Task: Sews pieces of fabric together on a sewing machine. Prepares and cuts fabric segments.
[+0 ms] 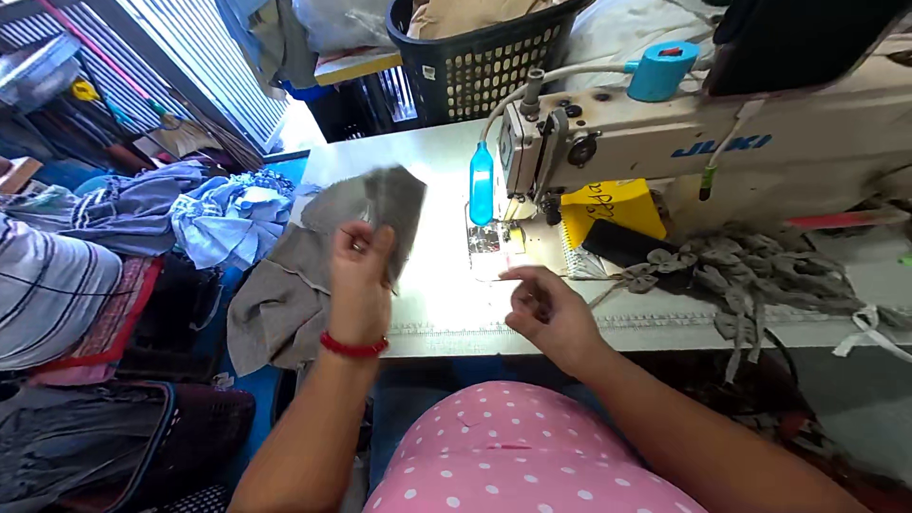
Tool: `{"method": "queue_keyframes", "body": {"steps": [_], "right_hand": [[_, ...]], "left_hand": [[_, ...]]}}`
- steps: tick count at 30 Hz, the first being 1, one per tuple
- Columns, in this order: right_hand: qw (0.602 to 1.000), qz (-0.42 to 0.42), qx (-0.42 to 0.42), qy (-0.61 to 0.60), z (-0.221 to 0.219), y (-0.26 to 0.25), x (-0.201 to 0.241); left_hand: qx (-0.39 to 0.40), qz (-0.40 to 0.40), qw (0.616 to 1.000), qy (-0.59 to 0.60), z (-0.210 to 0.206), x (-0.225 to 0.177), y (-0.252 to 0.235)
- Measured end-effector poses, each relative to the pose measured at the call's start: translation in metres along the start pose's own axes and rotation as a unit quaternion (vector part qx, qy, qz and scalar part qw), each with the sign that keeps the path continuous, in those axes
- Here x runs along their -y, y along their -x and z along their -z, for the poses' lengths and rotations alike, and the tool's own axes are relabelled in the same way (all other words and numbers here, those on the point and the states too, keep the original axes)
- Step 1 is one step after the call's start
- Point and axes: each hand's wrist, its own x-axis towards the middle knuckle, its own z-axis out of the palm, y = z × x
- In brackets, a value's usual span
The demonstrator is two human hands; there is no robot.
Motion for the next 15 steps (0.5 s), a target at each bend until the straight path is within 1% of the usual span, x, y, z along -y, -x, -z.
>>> {"method": "queue_keyframes", "body": {"steps": [1,2,5,8,11,13,15], "right_hand": [[0.998,-0.015,0.003,-0.053,-0.009,-0.007,0.006],[0.996,-0.036,0.001,-0.078,-0.017,-0.014,0.009],[0.995,-0.083,-0.032,-0.043,-0.033,-0.025,0.014],[0.995,-0.083,-0.058,-0.020,-0.035,-0.022,0.010],[0.995,-0.040,-0.073,-0.046,-0.024,-0.013,0.005],[0.992,-0.019,-0.075,-0.096,-0.006,-0.005,0.002],[0.986,-0.021,-0.074,-0.146,0.023,0.006,-0.005]], "left_hand": [[0.022,0.030,0.999,0.015,-0.010,0.010,0.020],[0.033,0.060,0.997,0.036,-0.019,0.021,0.034],[0.023,0.122,0.989,0.076,-0.033,0.045,0.057],[0.031,0.139,0.984,0.103,-0.036,0.053,0.063],[0.043,0.142,0.979,0.138,-0.033,0.053,0.063],[0.021,0.133,0.980,0.148,-0.027,0.049,0.058],[-0.023,0.121,0.984,0.125,-0.015,0.044,0.048]]}}
